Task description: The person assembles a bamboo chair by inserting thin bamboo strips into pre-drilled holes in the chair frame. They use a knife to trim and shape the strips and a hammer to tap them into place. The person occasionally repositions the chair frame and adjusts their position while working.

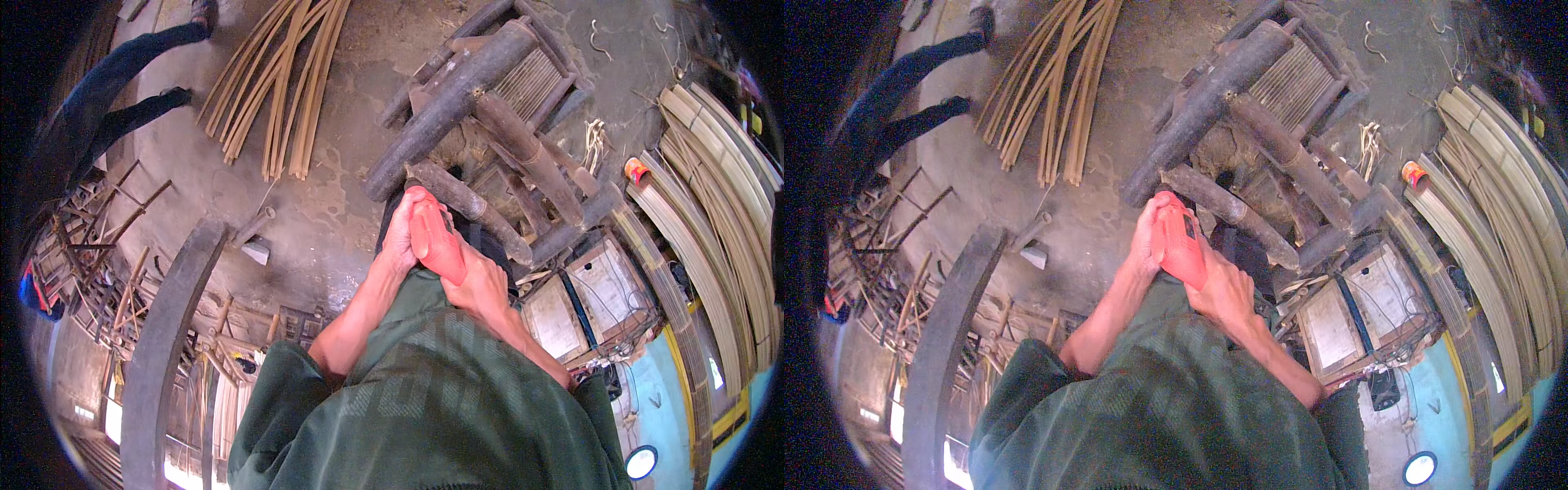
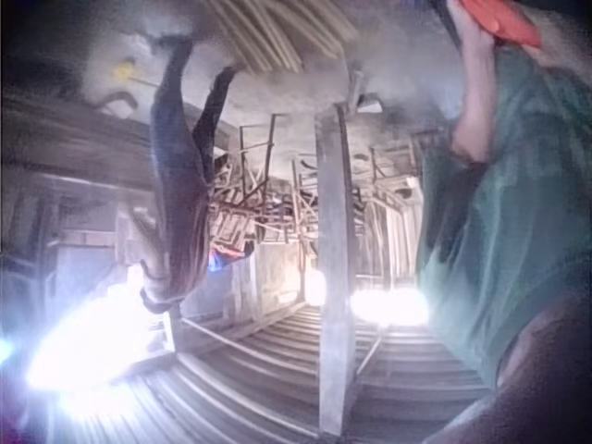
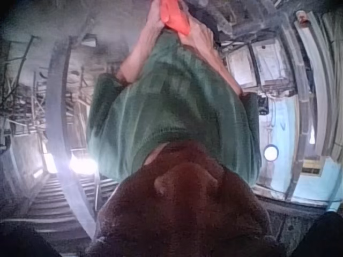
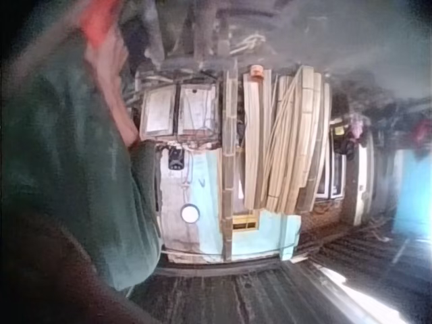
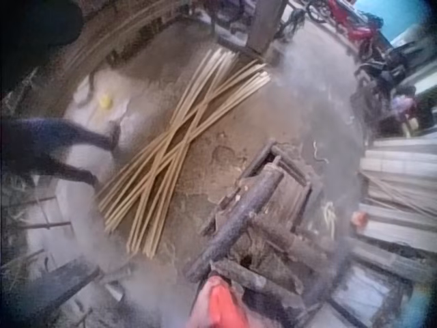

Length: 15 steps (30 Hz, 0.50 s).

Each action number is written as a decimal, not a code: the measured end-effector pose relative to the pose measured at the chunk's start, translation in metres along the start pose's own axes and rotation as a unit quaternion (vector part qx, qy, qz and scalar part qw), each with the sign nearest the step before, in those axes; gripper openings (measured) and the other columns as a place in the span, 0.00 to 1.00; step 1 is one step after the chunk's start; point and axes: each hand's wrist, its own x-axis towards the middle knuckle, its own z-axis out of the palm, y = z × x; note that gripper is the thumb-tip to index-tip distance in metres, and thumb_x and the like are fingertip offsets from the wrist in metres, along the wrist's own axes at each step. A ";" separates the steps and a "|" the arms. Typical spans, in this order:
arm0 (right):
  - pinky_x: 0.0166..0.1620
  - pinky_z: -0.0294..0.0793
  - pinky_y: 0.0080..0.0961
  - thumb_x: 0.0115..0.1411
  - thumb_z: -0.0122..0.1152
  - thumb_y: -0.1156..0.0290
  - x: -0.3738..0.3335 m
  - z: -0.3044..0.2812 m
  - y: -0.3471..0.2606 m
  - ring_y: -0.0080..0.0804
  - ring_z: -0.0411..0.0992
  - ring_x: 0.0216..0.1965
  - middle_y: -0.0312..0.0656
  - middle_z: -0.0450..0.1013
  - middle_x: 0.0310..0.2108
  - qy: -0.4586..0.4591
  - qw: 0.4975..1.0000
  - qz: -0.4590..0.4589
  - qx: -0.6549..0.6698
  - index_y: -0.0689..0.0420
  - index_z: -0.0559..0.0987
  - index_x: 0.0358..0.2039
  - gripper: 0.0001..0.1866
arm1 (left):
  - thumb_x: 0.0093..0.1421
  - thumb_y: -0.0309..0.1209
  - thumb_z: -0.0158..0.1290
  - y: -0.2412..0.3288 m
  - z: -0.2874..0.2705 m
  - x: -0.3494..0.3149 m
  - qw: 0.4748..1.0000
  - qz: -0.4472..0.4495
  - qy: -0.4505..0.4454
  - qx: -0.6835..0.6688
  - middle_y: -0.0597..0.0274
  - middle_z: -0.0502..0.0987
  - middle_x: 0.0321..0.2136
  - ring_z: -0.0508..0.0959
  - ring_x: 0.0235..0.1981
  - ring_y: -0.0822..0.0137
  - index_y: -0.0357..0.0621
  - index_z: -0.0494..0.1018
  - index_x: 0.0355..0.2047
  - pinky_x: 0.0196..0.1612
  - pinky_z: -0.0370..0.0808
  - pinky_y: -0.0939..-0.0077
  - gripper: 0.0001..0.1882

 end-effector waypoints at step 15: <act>0.39 0.74 0.50 0.49 0.57 0.66 -0.004 0.009 0.005 0.58 0.74 0.36 0.55 0.75 0.36 0.014 0.999 -0.040 -0.002 0.49 0.56 0.63 0.39 | 0.54 0.42 0.55 0.000 -0.009 0.004 0.995 0.090 0.006 0.053 0.55 0.76 0.27 0.77 0.29 0.60 0.43 0.69 0.33 0.35 0.77 0.66 0.15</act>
